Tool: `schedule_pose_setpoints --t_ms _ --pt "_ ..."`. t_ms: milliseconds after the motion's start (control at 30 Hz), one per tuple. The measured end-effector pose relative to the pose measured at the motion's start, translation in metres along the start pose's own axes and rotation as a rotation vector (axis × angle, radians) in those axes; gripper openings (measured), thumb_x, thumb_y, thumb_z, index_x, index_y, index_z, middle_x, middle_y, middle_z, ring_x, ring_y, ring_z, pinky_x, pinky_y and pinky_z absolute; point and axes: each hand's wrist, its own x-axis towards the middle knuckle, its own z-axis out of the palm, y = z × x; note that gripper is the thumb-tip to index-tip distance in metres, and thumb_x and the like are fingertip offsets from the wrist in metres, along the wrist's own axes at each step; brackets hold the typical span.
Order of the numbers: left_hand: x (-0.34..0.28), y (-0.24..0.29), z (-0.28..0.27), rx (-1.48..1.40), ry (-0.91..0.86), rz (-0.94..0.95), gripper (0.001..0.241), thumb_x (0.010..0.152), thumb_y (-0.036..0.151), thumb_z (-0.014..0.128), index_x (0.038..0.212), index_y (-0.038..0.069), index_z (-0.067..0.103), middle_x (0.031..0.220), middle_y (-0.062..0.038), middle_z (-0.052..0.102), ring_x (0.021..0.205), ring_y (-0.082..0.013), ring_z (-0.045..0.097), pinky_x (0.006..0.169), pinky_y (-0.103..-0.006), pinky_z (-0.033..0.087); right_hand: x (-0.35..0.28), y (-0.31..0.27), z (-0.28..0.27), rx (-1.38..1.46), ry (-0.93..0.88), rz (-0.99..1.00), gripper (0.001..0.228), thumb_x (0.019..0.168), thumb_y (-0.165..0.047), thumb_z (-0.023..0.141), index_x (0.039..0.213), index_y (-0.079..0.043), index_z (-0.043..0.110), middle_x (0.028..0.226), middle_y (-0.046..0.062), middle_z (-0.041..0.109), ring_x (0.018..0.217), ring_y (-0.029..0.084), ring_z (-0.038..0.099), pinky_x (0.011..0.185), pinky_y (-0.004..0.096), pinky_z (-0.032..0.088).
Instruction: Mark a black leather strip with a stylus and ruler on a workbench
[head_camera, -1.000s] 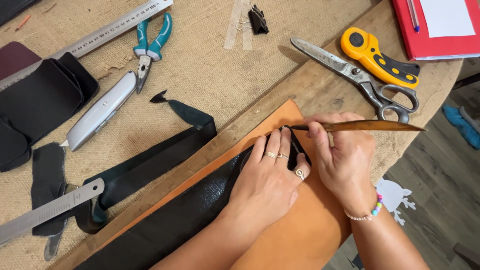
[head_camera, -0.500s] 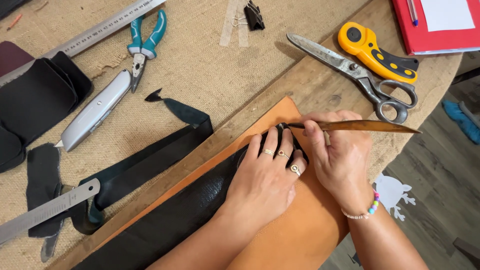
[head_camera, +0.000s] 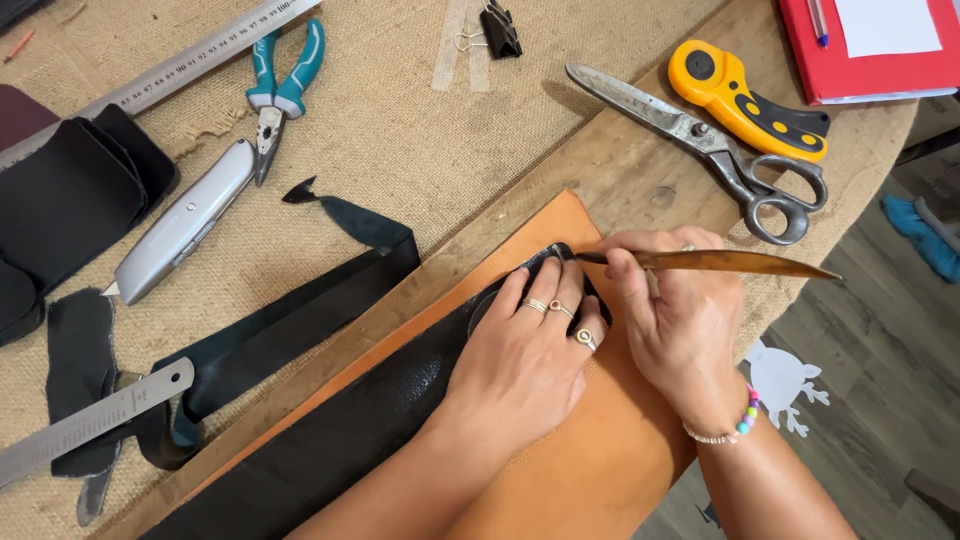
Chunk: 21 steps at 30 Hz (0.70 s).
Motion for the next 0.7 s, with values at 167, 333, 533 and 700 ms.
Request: schedule_pose_setpoints --t_ms 167,333,533,700 --pt "0.000 0.000 0.002 0.024 -0.031 0.026 0.066 0.075 0.045 0.070 0.129 0.007 0.065 0.140 -0.023 0.060 0.135 -0.0358 0.051 0.117 -0.0467 0.036 -0.002 0.000 -0.003 0.004 0.002 -0.016 0.025 0.111 -0.020 0.049 0.109 -0.008 0.071 0.096 0.006 0.072 0.081 0.031 0.059 0.086 0.044 0.044" --pt "0.000 -0.001 0.003 0.024 -0.039 0.040 0.067 0.076 0.045 0.070 0.130 0.006 0.064 0.140 -0.022 0.060 0.134 -0.0344 0.052 0.117 -0.0459 0.036 -0.009 0.002 -0.005 -0.012 0.028 -0.024 0.023 0.111 -0.018 0.052 0.106 -0.003 0.069 0.092 0.011 0.067 0.082 0.033 0.056 0.086 0.046 0.043" --pt "-0.002 0.003 0.009 -0.021 -0.033 0.028 0.063 0.076 0.042 0.073 0.129 0.008 0.066 0.137 -0.014 0.061 0.134 -0.0343 0.051 0.114 -0.0508 0.038 -0.005 0.000 -0.002 0.020 0.002 0.045 0.031 0.111 -0.026 0.047 0.110 -0.012 0.075 0.100 0.003 0.073 0.087 0.028 0.060 0.091 0.043 0.043" --pt "-0.005 0.007 0.018 0.080 -0.102 0.036 0.053 0.092 0.038 0.055 0.136 0.011 0.064 0.141 -0.017 0.062 0.139 -0.0381 0.051 0.114 -0.0555 0.036 -0.015 0.006 -0.006 -0.001 0.029 0.001 0.025 0.110 -0.020 0.049 0.107 -0.008 0.071 0.091 0.006 0.069 0.078 0.029 0.056 0.082 0.044 0.044"
